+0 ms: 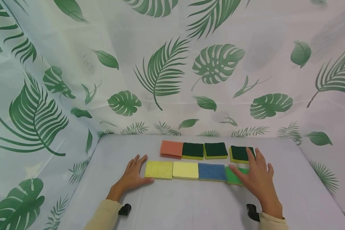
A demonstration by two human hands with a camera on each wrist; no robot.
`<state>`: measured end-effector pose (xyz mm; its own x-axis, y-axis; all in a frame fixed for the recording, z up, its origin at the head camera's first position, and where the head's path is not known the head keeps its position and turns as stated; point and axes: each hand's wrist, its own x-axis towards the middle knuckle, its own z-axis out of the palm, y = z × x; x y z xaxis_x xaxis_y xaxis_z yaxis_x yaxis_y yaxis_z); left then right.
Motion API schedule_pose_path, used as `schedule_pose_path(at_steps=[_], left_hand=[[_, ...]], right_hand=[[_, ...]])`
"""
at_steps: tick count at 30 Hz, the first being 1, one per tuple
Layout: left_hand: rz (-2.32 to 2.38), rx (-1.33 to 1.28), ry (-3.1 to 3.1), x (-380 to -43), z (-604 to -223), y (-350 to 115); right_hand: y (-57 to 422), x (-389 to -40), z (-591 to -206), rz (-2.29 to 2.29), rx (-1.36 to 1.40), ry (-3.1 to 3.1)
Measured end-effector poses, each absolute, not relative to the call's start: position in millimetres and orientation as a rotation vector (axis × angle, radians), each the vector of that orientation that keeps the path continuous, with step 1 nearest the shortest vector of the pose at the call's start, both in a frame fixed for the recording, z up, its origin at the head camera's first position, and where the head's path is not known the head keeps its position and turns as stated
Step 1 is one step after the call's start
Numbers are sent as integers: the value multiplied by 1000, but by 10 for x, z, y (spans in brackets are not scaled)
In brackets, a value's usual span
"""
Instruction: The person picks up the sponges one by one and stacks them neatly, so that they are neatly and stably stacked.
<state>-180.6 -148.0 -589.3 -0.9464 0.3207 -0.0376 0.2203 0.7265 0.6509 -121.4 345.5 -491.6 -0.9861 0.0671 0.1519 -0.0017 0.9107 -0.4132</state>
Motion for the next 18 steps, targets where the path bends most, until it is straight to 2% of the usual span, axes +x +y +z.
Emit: schedule_pose_path(at_steps=[11,18], left_hand=[[962,487,2776,-1854,-5881,-1448],[957,508,2830,-1850,-5937,-1438]], right_hand=[[3821,-1174,-5043,882,-171,-3019],[4026,-1226,-5296,1178,-233,-3119]])
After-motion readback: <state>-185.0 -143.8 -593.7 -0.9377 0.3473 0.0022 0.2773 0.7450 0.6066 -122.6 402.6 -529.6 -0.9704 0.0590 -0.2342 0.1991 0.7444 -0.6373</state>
